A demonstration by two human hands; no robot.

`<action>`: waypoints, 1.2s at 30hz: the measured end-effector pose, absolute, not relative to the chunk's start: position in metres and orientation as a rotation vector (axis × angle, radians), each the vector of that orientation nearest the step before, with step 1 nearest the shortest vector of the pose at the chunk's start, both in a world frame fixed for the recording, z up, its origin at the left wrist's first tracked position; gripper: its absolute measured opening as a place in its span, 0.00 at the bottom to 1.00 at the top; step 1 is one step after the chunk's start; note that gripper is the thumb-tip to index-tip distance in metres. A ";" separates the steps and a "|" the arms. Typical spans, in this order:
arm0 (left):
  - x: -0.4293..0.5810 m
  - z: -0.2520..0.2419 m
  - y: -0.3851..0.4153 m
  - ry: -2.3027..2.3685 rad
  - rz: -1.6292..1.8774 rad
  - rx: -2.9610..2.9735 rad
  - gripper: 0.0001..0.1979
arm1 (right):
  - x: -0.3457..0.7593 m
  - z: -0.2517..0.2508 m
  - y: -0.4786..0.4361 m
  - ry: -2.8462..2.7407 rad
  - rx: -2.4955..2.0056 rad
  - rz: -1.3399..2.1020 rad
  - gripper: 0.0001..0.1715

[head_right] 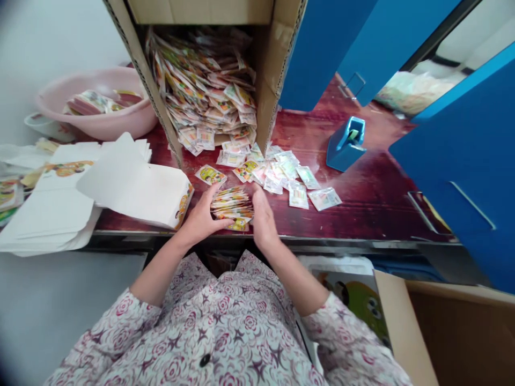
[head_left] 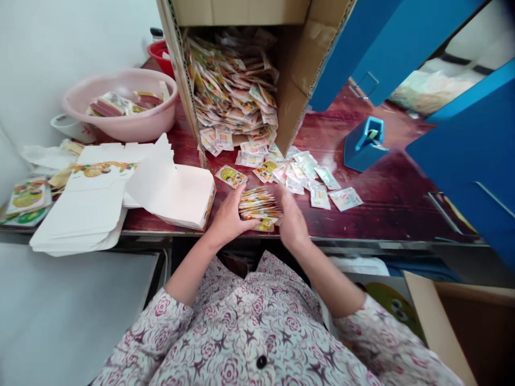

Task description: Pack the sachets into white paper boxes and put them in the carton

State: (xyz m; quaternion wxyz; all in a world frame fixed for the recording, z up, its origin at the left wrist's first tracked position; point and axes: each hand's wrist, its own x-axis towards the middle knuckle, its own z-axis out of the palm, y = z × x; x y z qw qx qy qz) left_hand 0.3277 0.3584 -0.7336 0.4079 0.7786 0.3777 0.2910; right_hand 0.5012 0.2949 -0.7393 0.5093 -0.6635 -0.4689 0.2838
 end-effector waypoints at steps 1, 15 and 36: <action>0.328 -0.734 0.359 0.946 0.741 1.959 0.52 | 0.493 -0.744 0.293 -1.092 -1.593 0.659 0.40; 0.326 -0.734 0.361 0.885 0.742 1.833 0.48 | 0.524 -0.688 0.352 -2.738 -1.481 0.356 0.71; 0.262 -0.690 0.285 1.065 1.429 2.300 0.23 | 0.505 -0.680 0.324 -2.568 -1.703 0.541 0.39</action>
